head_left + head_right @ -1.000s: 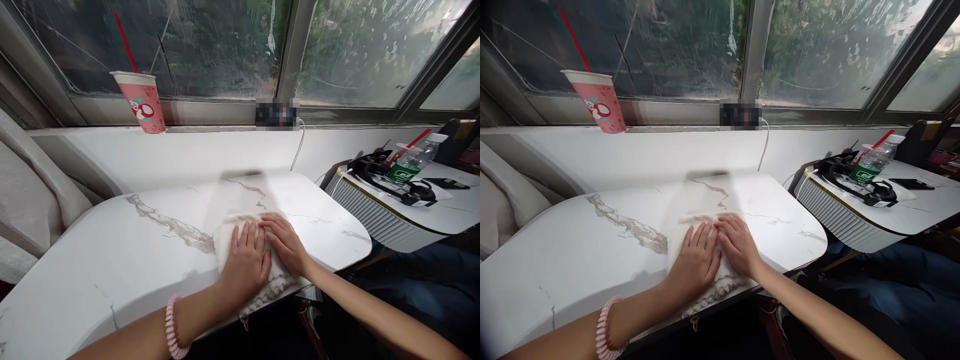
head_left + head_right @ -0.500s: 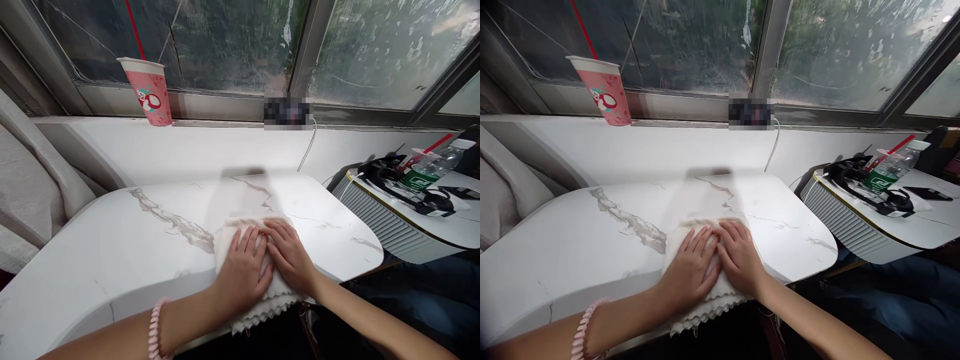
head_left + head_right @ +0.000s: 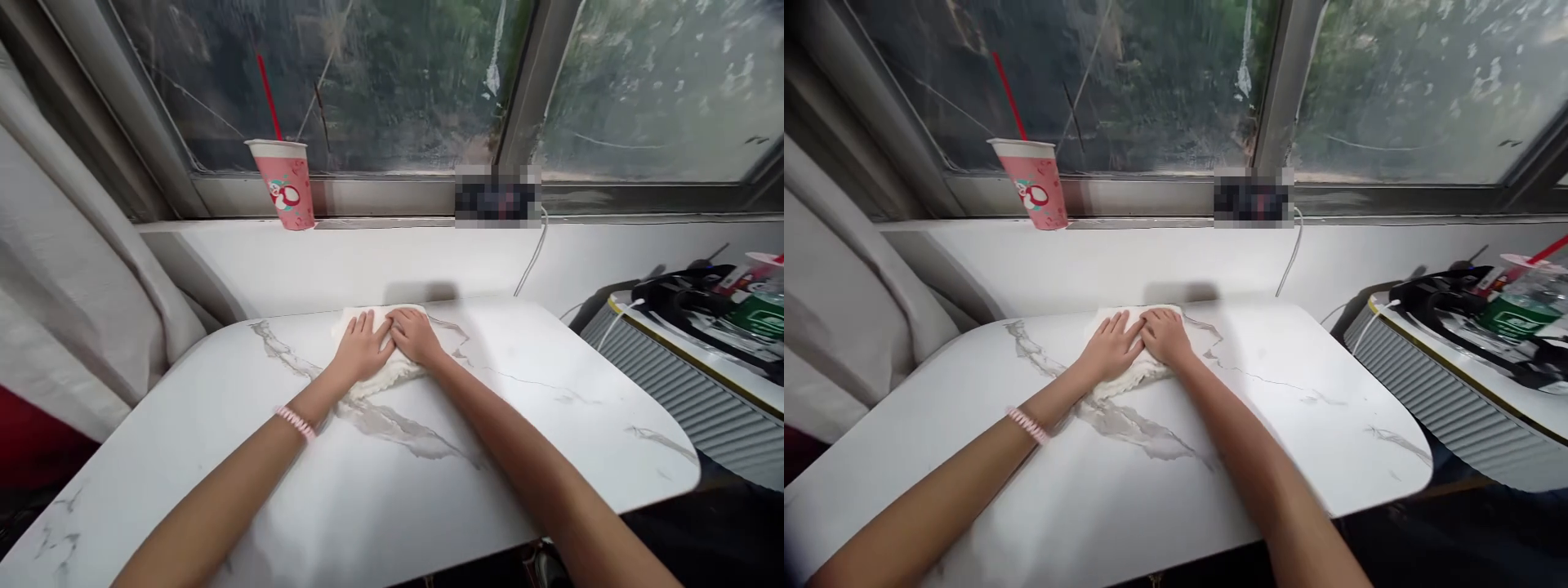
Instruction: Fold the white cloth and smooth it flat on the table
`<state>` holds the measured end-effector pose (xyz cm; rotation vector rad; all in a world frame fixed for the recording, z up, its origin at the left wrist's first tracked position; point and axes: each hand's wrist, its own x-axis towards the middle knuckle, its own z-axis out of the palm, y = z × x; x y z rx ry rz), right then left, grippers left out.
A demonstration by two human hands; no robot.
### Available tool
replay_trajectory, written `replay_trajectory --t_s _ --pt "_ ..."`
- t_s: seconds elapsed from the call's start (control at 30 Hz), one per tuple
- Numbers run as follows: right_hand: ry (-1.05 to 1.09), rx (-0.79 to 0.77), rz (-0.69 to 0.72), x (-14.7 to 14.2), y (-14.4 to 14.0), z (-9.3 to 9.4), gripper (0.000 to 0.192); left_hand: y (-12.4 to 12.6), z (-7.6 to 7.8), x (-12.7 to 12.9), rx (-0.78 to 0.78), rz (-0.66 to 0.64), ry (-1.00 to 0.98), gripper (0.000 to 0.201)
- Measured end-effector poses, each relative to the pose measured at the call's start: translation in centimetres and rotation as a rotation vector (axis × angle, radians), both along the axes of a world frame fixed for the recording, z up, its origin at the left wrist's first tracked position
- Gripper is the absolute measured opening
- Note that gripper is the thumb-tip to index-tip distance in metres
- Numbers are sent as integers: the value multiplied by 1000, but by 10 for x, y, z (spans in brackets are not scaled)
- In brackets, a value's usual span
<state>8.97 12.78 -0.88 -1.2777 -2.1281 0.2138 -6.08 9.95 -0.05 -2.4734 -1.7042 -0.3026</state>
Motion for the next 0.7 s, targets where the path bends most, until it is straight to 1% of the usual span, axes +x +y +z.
replay_trajectory --t_s 0.07,0.17,0.27,0.37,0.5,0.6,0.7 --pt "2 -5 -34 -8 19 0 36 18 1 -4 13 38 -22 53" --pt "-24 -10 -70 -14 38 -1 40 44 2 -13 -46 18 -90 52" --pt "-48 -19 -60 -16 48 -2 40 65 5 -23 -140 -25 -172 52" --pt "-46 -16 -43 -17 53 -4 40 79 9 -26 -176 -1 -217 48" --pt "-36 35 -62 -16 61 -9 40 80 10 -11 -138 114 -214 47" --pt "-15 89 -82 -14 69 -12 38 73 7 5 -33 205 -187 40" --pt "17 104 -95 -14 75 -14 35 70 6 11 34 228 -151 35"
